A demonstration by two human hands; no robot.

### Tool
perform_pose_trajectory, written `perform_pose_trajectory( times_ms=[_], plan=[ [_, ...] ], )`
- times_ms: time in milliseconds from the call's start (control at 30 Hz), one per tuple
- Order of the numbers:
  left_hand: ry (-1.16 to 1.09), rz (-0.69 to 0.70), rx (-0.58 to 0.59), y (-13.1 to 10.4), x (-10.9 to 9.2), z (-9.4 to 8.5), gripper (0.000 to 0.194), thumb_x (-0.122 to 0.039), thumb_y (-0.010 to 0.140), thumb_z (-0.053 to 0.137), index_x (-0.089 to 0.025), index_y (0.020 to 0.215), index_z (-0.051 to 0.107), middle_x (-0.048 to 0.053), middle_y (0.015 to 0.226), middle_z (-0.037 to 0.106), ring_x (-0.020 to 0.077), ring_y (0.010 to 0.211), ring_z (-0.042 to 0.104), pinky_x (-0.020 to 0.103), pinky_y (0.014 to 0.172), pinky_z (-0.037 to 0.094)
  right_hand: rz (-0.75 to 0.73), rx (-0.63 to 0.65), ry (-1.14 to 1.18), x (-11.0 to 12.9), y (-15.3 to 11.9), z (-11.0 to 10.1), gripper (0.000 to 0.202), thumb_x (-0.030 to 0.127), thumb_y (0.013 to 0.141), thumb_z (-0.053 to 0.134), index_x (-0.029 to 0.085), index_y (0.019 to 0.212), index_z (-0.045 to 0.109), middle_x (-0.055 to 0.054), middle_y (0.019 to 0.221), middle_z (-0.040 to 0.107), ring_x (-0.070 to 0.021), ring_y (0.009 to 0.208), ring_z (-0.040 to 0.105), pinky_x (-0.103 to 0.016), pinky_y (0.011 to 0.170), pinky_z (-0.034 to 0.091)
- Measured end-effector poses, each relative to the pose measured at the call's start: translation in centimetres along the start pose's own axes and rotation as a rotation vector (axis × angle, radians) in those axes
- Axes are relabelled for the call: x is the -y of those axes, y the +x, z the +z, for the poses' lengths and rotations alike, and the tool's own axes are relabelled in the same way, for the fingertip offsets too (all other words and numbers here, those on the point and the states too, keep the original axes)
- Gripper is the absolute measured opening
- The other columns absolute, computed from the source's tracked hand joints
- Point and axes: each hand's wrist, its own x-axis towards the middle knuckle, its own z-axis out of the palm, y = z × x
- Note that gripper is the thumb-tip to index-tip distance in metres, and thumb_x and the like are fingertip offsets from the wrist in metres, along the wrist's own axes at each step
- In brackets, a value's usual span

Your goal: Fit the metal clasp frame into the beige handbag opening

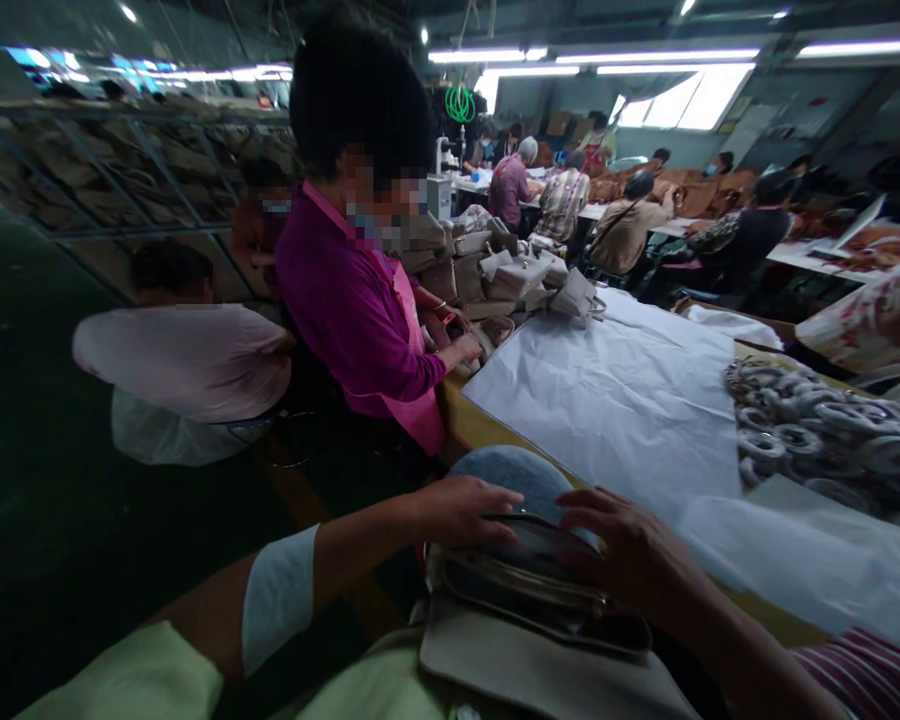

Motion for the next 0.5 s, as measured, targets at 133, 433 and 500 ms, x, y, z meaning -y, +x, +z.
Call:
perform_pose_trajectory(
  times_ms=[133, 433, 500],
  plan=[
    [-0.097, -0.016, -0.004, 0.7, 0.9, 2.1, 0.034, -0.021, 0.095, 0.068, -0.022, 0.127, 0.080, 0.005, 0.128, 0.076, 0.0237, 0.122, 0.072, 0.027, 0.104, 0.051, -0.038, 0.081, 0.054, 0.5, 0.1, 2.3, 0.031, 0.013, 0.084, 0.057, 0.023, 0.098, 0.083, -0.008, 0.100, 0.082, -0.0265, 0.099, 0.075, -0.038, 0.089, 0.056],
    [-0.420, 0.073, -0.015, -3.0, 4.4, 0.7, 0.079, -0.074, 0.101, 0.054, -0.017, 0.155, 0.059, 0.011, 0.162, 0.051, 0.0303, 0.154, 0.044, 0.041, 0.129, 0.031, 0.133, -0.083, 0.493, -7.7, -5.8, 4.2, 0.052, 0.045, 0.100, 0.052, 0.023, 0.144, 0.067, -0.013, 0.150, 0.066, -0.0316, 0.141, 0.061, -0.050, 0.122, 0.046],
    [-0.470, -0.003, -0.052, -4.2, 5.8, 1.2, 0.100, -0.087, 0.088, 0.062, -0.020, 0.162, 0.049, 0.012, 0.169, 0.041, 0.0343, 0.159, 0.034, 0.047, 0.132, 0.024, 0.081, -0.023, 0.489, -8.1, -7.2, 5.6, 0.067, 0.042, 0.097, 0.062, 0.025, 0.160, 0.050, -0.013, 0.164, 0.051, -0.0288, 0.151, 0.050, -0.047, 0.128, 0.039]
  ],
)
